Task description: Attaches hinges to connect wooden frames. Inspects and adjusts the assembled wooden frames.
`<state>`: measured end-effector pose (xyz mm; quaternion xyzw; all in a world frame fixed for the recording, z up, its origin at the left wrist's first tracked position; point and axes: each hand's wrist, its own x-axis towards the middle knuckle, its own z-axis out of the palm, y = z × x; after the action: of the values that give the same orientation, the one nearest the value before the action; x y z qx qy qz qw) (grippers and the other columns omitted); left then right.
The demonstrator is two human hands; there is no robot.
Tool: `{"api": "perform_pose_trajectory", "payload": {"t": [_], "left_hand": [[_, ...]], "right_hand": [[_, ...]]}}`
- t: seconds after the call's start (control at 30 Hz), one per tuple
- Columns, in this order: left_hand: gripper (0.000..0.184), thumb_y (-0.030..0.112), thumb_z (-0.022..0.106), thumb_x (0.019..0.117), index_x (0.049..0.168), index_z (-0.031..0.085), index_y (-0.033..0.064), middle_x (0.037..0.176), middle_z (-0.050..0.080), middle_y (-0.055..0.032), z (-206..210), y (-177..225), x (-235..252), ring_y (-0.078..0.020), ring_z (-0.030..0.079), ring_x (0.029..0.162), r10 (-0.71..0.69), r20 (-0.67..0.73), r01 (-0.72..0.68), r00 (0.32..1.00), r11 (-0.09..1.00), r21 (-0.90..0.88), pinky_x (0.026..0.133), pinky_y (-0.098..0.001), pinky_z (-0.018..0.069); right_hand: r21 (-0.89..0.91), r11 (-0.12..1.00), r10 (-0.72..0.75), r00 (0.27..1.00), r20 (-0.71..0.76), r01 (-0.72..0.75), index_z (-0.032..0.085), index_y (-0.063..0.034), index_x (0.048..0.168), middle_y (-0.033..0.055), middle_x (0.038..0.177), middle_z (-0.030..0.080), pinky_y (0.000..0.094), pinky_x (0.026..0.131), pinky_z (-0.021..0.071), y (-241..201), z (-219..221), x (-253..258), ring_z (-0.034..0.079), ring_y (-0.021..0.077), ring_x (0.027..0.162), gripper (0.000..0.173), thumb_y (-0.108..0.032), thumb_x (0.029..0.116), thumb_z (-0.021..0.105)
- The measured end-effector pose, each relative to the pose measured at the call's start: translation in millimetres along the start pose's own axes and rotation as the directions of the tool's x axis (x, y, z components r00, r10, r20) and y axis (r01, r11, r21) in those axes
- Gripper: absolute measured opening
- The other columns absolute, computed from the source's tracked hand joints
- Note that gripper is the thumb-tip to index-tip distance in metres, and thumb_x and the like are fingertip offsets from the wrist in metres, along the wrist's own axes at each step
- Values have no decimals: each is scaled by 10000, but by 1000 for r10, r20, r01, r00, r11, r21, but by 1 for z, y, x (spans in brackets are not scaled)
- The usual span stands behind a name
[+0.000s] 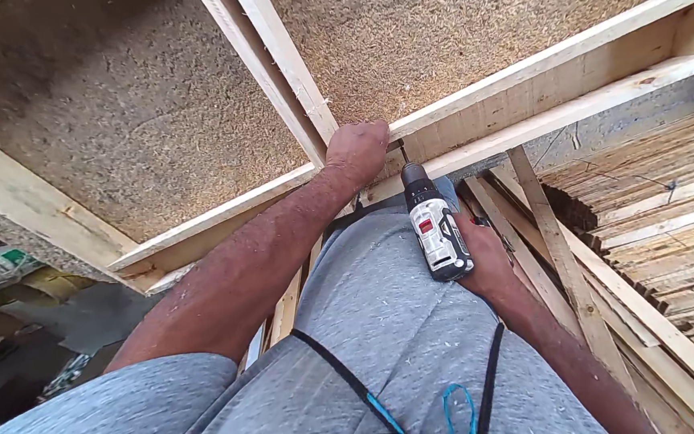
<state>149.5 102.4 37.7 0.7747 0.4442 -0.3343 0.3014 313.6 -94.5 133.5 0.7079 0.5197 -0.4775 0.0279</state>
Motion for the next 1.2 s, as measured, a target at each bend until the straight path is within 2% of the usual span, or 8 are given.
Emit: {"api": "perform_pose_trajectory", "payload": {"t": [0.3,0.63,0.8,0.93,1.07,1.2], "left_hand": [[255,172,398,1058,1086,601,22,925,696,-238,2,-2,0,-456,710,922,15,-5,-15,1000,1000,-10,719,-608,535],[244,183,421,1055,1096,600,22,937,696,-239,0,-1,2,-467,706,923,-1,25,1,1000,1000,3,720,-618,535],[233,179,427,1051,1099,597,27,930,696,-233,-1,0,2,-460,710,907,-6,28,6,1000,1000,16,704,-608,535],[244,190,418,1061,1105,593,26,937,696,-233,0,0,2,-455,710,925,-3,30,3,1000,1000,14,718,-607,539],[247,180,413,1060,1111,597,24,941,696,-238,-1,-1,2,-463,707,930,-7,37,7,999,1000,-3,718,-606,538],[237,172,414,1052,1094,598,28,909,695,-230,-1,0,1,-454,713,896,-4,21,4,1000,1000,3,693,-594,539]], "right_hand": [[6,1000,1,1000,10,-1,629,-92,1125,103,866,718,558,597,544,-3,0,1,730,321,790,502,-489,822,684],[16,1000,6,1000,15,-7,626,-96,1155,103,857,723,563,595,549,-6,-6,5,733,331,779,504,-456,811,701],[-13,1000,19,1000,13,-19,633,-89,1093,107,839,714,561,582,541,-9,-4,5,730,331,770,481,-464,800,702],[-16,1000,23,1000,18,-23,628,-98,1145,106,853,722,568,587,544,-10,-3,8,732,333,776,516,-482,807,699],[-25,998,52,998,37,-52,632,-90,1096,114,845,714,567,586,538,-13,-3,9,729,340,775,494,-478,799,702],[-24,998,54,997,55,-53,625,-96,1139,110,856,720,570,596,544,-13,-4,14,730,344,782,514,-474,799,705]]}}
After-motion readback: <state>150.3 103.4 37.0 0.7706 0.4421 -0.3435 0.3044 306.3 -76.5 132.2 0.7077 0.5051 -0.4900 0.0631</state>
